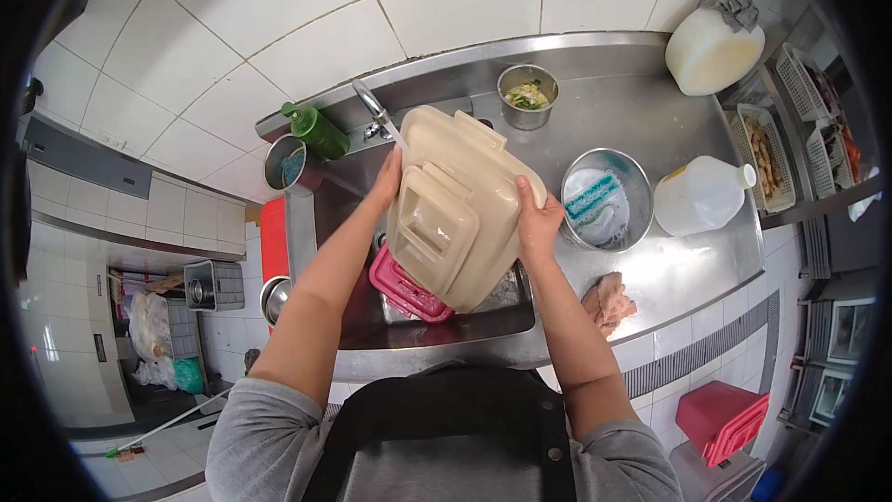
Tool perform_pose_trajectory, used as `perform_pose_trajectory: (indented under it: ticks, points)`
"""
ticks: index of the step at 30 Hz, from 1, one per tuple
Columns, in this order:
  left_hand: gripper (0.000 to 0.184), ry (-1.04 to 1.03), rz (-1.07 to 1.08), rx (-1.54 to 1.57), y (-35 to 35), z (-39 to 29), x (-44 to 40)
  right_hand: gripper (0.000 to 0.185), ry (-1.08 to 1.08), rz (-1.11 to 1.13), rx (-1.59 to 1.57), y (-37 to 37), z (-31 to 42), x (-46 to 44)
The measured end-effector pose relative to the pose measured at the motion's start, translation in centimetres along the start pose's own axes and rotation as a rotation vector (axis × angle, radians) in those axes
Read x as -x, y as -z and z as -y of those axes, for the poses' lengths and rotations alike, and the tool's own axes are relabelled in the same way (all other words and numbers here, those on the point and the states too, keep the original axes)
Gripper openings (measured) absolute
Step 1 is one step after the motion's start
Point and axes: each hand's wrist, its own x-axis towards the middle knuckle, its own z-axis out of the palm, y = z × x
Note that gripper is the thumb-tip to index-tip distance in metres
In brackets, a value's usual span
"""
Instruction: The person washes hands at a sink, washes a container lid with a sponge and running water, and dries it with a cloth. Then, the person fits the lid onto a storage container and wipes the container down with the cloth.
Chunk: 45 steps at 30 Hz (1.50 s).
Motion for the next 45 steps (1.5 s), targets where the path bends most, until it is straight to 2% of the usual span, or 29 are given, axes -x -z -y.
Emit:
perform_pose_trajectory:
  ticks: [2,4,5,7,8,10,12,15,18,21,22,24,28,30,33,35,37,39,40,45]
  points:
    - [0.076,0.042,-0.168,0.044,0.3,2.3,3.4,0.035,-0.066,-0.012,0.005,-2.0,-0.6,-0.5]
    - [0.077,0.166,-0.157,0.188,2.0,7.0,5.6,0.037,-0.109,-0.005,0.06,-4.3,-0.9,-0.8]
    - [0.077,0.161,-0.167,0.188,2.1,8.2,7.3,0.038,-0.142,0.0,0.104,-5.4,-1.2,-0.9]
    - [0.078,0.084,-0.343,-0.153,0.9,9.7,9.6,0.038,-0.173,0.022,0.155,-7.1,-2.2,-1.3]
    - [0.078,0.091,-0.364,-0.146,0.0,9.3,9.7,0.039,-0.19,0.042,0.15,-7.8,-3.0,-1.1]
    - [0.082,-0.036,-0.579,-0.417,-2.0,7.8,10.0,0.039,-0.215,0.09,0.16,-8.6,-4.1,-0.5]
    - [0.085,0.063,-0.582,-0.496,-3.4,2.0,9.6,0.039,-0.21,0.067,0.118,-8.7,-4.2,-0.4]
    - [0.091,0.178,-0.588,-0.517,-4.6,-0.9,6.2,0.04,-0.243,0.071,0.061,-8.4,-0.9,1.1]
    - [0.077,0.141,-0.371,-0.319,-4.7,-3.7,2.4,0.04,-0.197,0.085,0.015,-7.9,1.9,2.2]
    - [0.067,0.075,-0.05,0.019,-3.4,-3.6,-3.5,0.038,-0.041,0.111,0.076,-7.2,3.5,3.3]
    - [0.067,0.071,-0.044,0.033,-3.8,-4.6,-4.4,0.037,0.012,0.129,0.069,-7.0,3.7,3.2]
    - [0.07,0.046,-0.036,-0.169,-4.3,-7.1,-5.2,0.036,0.064,0.143,0.065,-6.5,4.4,3.1]
    - [0.072,-0.093,-0.051,-0.091,-5.3,-8.2,-6.1,0.035,0.044,0.118,0.003,-4.6,5.2,2.8]
    - [0.076,-0.116,0.138,-0.061,-3.7,-8.5,-5.0,0.033,0.031,0.103,-0.043,-3.7,5.4,2.2]
    - [0.068,-0.196,0.095,-0.159,-1.6,-2.4,-4.5,0.039,0.011,0.062,-0.149,-2.6,5.0,2.1]
    - [0.069,-0.105,-0.032,-0.223,0.1,-0.2,-0.5,0.043,0.012,0.003,-0.243,-1.9,4.4,2.2]
    - [0.068,0.048,-0.284,-0.262,-0.7,5.3,2.1,0.043,0.018,0.0,-0.252,-1.9,4.1,2.1]
    - [0.071,0.158,-0.312,-0.334,-3.1,10.5,4.2,0.042,0.053,-0.005,-0.246,-2.0,3.7,1.7]
    - [0.071,0.163,-0.319,-0.336,-3.2,10.5,5.3,0.042,0.047,0.0,-0.245,-1.7,3.5,1.2]
    - [0.08,0.625,-0.281,0.822,-3.0,5.7,9.6,0.038,0.155,0.266,-0.14,2.1,3.8,-0.9]
